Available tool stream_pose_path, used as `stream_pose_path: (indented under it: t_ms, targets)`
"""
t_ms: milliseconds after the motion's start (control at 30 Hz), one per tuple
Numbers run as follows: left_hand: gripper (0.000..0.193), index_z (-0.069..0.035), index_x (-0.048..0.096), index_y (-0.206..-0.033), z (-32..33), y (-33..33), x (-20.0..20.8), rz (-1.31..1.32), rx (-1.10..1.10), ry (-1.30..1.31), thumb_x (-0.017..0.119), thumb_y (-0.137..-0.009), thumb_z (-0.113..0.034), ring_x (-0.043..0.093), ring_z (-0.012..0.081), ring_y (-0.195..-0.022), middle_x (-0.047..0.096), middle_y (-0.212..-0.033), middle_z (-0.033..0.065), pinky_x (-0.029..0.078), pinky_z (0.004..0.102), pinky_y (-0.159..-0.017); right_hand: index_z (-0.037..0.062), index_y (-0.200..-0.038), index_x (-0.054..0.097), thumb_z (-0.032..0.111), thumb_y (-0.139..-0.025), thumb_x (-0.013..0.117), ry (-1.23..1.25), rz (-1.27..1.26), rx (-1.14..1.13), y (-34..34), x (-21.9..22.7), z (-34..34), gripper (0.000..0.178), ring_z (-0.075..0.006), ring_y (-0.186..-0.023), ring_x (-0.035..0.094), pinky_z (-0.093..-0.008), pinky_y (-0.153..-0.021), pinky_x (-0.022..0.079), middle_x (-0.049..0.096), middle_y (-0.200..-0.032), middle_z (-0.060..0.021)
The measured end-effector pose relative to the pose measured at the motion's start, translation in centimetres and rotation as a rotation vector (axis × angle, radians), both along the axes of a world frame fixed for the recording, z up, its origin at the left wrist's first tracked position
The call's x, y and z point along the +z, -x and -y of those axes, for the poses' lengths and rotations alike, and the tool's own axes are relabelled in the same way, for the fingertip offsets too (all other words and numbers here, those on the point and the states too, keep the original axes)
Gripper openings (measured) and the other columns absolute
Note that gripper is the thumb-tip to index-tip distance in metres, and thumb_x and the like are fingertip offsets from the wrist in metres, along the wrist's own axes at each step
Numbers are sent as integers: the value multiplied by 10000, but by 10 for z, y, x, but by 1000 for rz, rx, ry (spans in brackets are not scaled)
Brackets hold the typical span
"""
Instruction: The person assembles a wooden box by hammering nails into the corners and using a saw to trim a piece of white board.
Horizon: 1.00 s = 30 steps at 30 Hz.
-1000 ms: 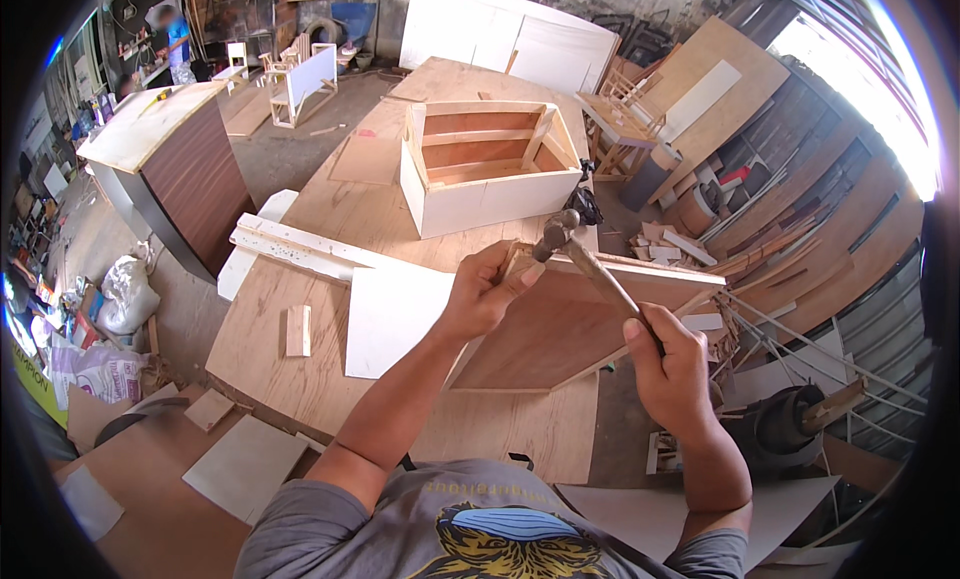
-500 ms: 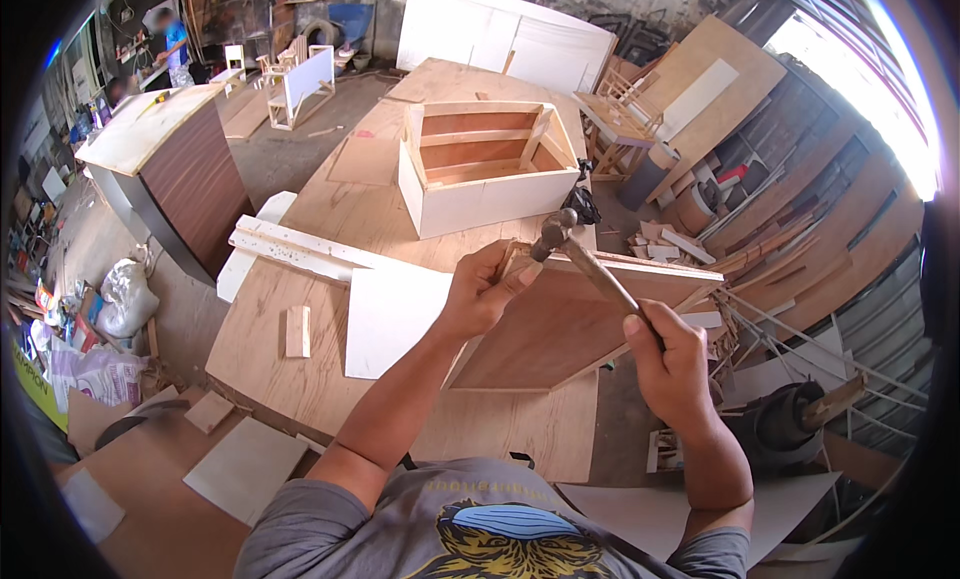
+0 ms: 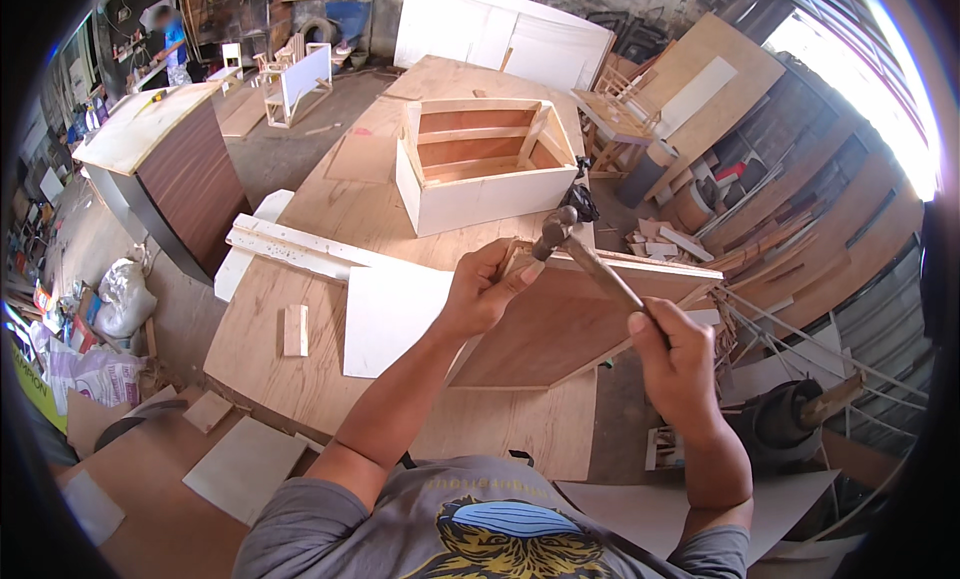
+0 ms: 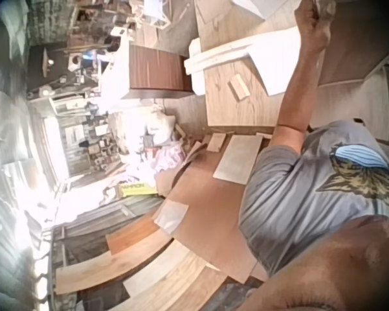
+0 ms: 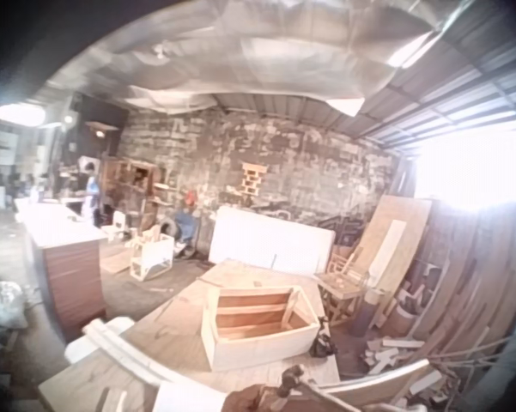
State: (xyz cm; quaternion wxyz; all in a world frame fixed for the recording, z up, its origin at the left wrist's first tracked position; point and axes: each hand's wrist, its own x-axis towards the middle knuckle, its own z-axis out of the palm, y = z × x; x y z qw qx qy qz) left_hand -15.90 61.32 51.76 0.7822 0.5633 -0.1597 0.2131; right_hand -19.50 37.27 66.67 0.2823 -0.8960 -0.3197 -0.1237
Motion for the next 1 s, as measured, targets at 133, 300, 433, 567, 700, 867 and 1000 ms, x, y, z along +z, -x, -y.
stream_pose_path:
  t_ms: [133,300,433,567,700,867,1000]
  targets:
    - [142,-34,652,-1034,0,-1,-3,-55,37,-31,700,-1016,-167,397,15,-701,514,-784,-86,329,222,-618,-25,-1088,690,122,-990,680,-104,34,16,0,1,-2,177,-248,-519,554,-313,-544,458,600,-657,-159]
    - [140,-33,649,-1027,1,-1,1,9,24,-4,703,-1014,-162,384,11,-702,502,-782,-96,318,222,-613,-46,-1081,688,108,-989,669,-150,-9,23,1,10,1,180,-185,-546,556,-301,-559,455,597,-670,-139]
    - [147,-24,656,-1060,-1,-3,-4,26,15,-28,700,-1015,-157,384,13,-707,504,-790,-97,321,223,-616,-54,-1077,687,100,-985,669,-5,-32,-14,-2,2,-5,180,-138,-557,540,-293,-554,448,584,-657,-113]
    - [133,-31,646,-1033,-1,-2,-2,-28,30,-21,698,-1016,-152,380,13,-706,496,-793,-96,320,223,-618,-37,-1062,688,108,-984,676,-166,19,43,-1,8,-3,165,-188,-526,537,-308,-544,449,574,-652,-150]
    - [127,-38,638,-1006,1,-2,3,4,2,14,699,-1015,-149,385,11,-703,507,-800,-93,322,221,-613,-30,-1051,689,115,-984,679,-58,-18,-14,-3,2,-3,159,-218,-514,533,-320,-536,445,576,-653,-169]
    - [131,-28,631,-1004,0,-3,-1,8,32,-27,684,-1025,-146,363,14,-687,481,-785,-95,305,221,-597,-43,-1053,688,120,-991,671,-35,-23,-32,-2,-2,-5,176,-138,-544,520,-295,-541,433,561,-640,-102]
    - [160,-20,627,-1009,0,2,3,-35,19,-14,671,-1036,-171,357,14,-679,466,-769,-95,306,221,-589,-48,-1048,689,127,-994,664,-158,-61,17,-12,-1,6,185,-81,-604,475,-270,-563,407,557,-665,-54]
